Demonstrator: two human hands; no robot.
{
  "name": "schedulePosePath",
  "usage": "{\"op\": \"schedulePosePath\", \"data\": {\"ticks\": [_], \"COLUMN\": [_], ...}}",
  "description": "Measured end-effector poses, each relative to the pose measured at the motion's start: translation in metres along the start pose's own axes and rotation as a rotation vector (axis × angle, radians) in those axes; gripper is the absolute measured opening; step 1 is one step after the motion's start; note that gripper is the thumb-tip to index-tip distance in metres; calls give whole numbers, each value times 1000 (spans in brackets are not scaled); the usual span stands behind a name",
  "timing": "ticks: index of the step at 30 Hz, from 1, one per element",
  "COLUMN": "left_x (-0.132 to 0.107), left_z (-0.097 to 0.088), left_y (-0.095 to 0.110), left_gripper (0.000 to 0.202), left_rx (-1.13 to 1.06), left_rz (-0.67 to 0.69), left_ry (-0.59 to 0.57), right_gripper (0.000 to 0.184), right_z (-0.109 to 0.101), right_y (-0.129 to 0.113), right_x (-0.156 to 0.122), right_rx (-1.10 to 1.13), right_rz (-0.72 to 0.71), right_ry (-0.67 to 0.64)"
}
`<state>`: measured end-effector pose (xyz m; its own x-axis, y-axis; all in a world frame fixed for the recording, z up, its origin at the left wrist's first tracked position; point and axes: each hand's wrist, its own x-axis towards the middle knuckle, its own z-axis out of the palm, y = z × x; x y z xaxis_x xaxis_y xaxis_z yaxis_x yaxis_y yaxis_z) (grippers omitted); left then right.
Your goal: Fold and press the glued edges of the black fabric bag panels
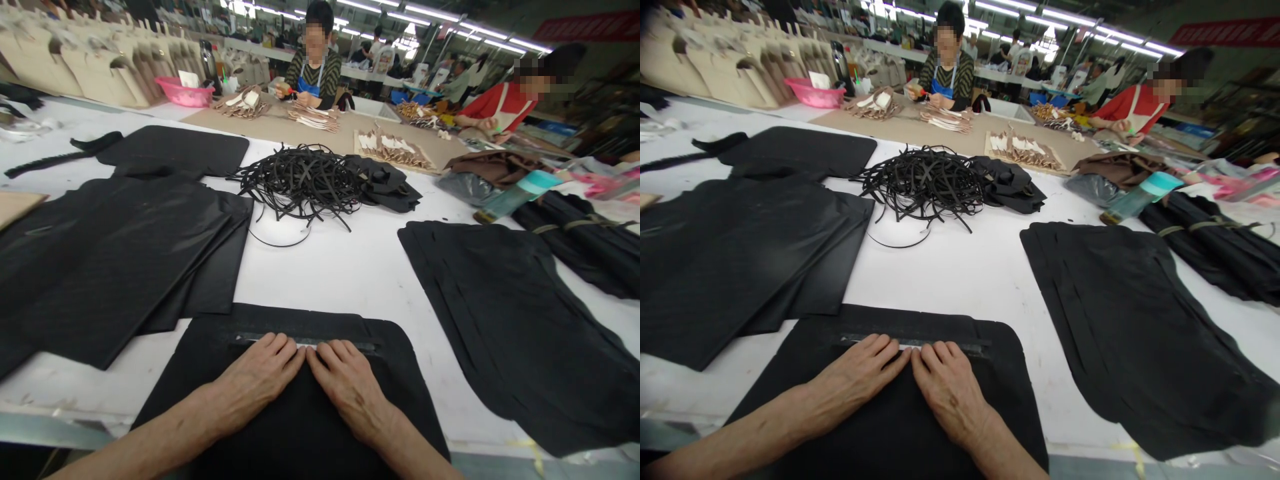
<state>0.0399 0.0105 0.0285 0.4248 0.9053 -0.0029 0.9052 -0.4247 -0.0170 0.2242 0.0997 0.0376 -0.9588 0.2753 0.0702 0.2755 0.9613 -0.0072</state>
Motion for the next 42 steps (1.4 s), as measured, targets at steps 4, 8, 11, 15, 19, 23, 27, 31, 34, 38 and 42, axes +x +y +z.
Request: {"op": "schedulePosePath", "data": {"ticks": [4, 8, 11, 15, 19, 23, 27, 31, 34, 38, 42], "left_x": [-11, -35, -49, -56, -62, -73, -81, -84, -83, -71, -55], "left_z": [0, 6, 11, 9, 5, 16, 28, 26, 17, 1, -10], "left_y": [-8, -22, -30, -35, -36, -37, -41, -48, -47, -36, -31], "left_gripper": [39, 39, 40, 36, 42, 43, 42, 50, 51, 55, 53], "left_rx": [28, 44, 68, 87, 109, 28, -36, 28, 25, -33, -130], "left_rz": [71, 51, 26, 14, 0, -88, -139, -73, -84, -172, -124], "left_ry": [25, 50, 94, 207, 293, 318, 345, 306, 230, 54, -13], "right_gripper": [29, 30, 27, 28, 30, 32, 32, 42, 43, 43, 44], "right_z": [3, 5, 3, 2, 1, -1, -6, -6, -2, 3, 3], "right_y": [10, 27, 36, 42, 47, 51, 50, 46, 47, 56, 63], "right_x": [-12, -33, -46, -59, -72, -82, -83, -81, -84, -93, -98], "right_rx": [-11, -39, -75, -133, -173, -137, -44, -67, -90, -157, -228], "right_rz": [-35, -48, -28, -1, 52, 148, 261, 266, 222, 151, 162], "right_ry": [19, 20, 25, 44, 29, -32, -58, -73, -37, 55, 94]}}
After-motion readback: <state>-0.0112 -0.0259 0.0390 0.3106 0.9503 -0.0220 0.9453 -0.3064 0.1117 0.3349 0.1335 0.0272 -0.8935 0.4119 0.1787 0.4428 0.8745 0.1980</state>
